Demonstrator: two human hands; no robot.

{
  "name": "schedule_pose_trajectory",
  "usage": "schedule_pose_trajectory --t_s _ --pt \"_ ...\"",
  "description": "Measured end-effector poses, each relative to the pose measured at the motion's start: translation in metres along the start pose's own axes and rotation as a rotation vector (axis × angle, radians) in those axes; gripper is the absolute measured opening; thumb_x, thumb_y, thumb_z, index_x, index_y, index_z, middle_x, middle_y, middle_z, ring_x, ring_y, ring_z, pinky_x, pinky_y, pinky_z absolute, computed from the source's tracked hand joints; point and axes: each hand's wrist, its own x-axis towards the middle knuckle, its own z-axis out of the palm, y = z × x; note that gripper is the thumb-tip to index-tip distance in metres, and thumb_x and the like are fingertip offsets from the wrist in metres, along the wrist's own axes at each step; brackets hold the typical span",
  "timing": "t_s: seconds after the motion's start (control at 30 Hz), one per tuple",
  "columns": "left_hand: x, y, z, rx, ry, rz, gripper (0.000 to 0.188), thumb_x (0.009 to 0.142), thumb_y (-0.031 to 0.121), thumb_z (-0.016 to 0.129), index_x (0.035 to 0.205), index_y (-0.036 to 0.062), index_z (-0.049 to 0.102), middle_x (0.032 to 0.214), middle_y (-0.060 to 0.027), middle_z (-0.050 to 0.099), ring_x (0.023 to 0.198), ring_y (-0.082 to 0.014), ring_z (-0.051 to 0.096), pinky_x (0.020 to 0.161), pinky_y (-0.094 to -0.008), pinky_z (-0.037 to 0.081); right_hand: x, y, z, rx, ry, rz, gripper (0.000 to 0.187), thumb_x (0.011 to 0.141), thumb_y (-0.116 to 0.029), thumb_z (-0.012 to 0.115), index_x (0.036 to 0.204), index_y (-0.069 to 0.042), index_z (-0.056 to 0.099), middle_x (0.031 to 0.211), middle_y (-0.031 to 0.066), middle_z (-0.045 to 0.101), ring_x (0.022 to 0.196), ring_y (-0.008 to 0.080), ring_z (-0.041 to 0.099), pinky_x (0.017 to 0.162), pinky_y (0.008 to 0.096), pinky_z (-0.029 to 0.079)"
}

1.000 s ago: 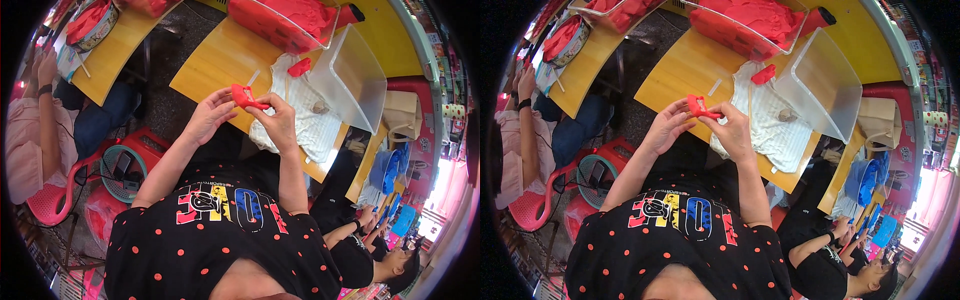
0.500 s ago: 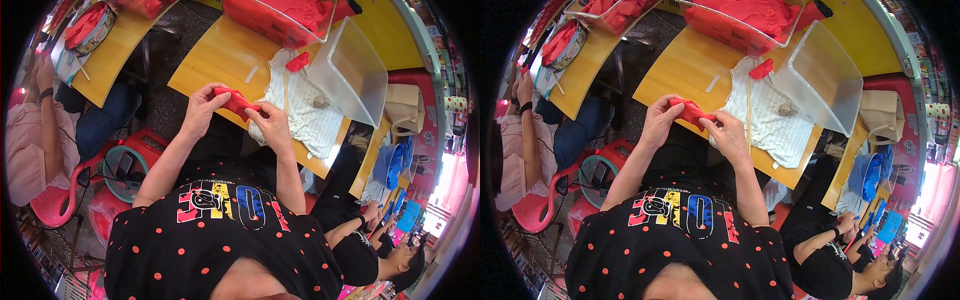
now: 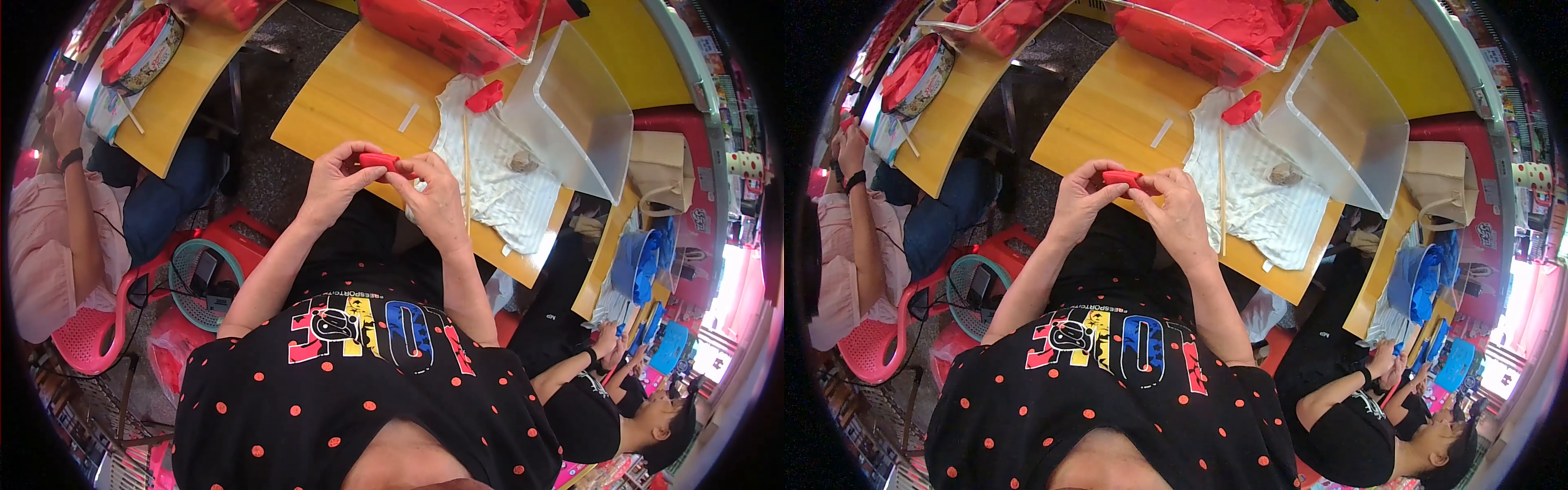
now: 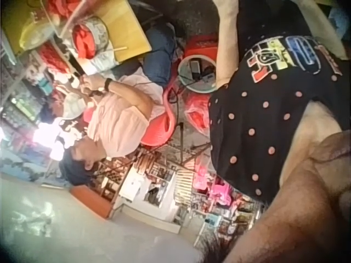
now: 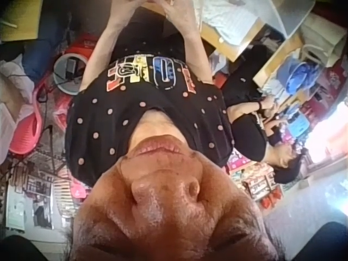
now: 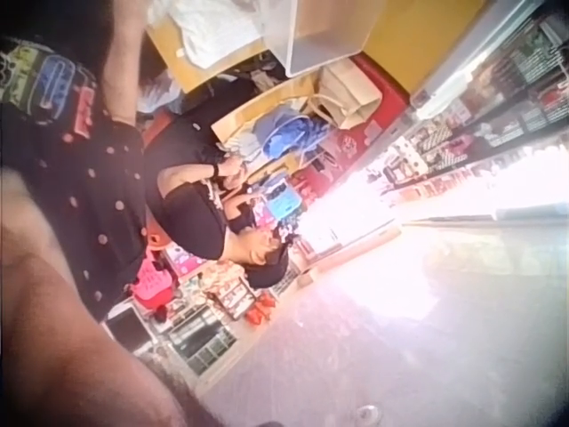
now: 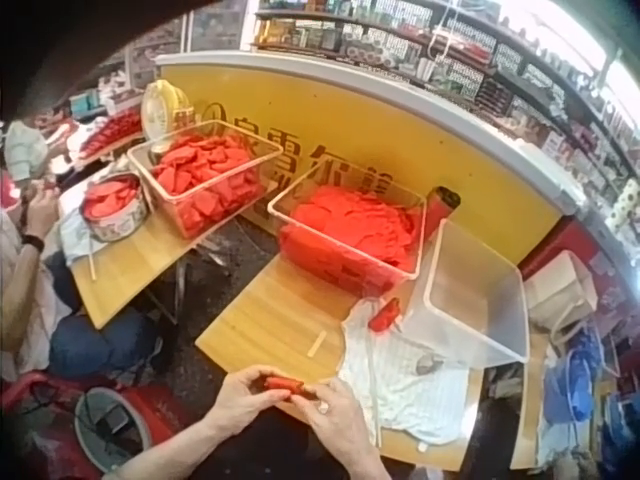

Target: Assembling small red fabric charms by stuffing them with material and sealing them.

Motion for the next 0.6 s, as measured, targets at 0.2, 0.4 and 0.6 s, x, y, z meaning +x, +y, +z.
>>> schedule_pose_trajectory --t_s 0.2,0.4,0.6 --pt "-0.004 -0.004 -0.001 0.157 -0.021 0.065 0.022 0.083 0.001 0.065 0.104 -0.0013 0.059 0.098 -0.0073 0.062 0.089 -0.0130 0.063 0.081 -0.0244 0.052 -0.004 0.001 -0.001 0.017 -0.044 0.000 0.019 0.075 -0.013 0.072 0.084 0.001 0.064 0.078 0.0086 0.058 0.066 0.0164 0.052 0.061 0.0273 0.042" --pt "-0.004 -0.004 0.000 0.212 -0.028 0.124 0.022 0.081 -0.002 0.065 0.103 -0.0008 0.060 0.101 -0.0066 0.060 0.094 -0.0143 0.061 0.081 -0.0261 0.052 -0.009 -0.002 0.003 0.134 0.024 0.236 0.016 0.078 -0.013 0.072 0.080 0.001 0.063 0.060 -0.0024 0.051 0.055 0.0039 0.041 0.051 0.0211 0.034" --pt "-0.008 -0.004 0.005 0.450 0.052 0.310 0.025 0.075 -0.004 0.068 0.099 0.0011 0.063 0.098 -0.0080 0.062 0.090 -0.0161 0.062 0.079 -0.0263 0.052 -0.007 0.017 0.007 0.210 -0.080 0.319 0.016 0.078 -0.010 0.069 0.087 0.003 0.066 0.060 0.0009 0.054 0.055 0.0058 0.045 0.052 0.0228 0.038"
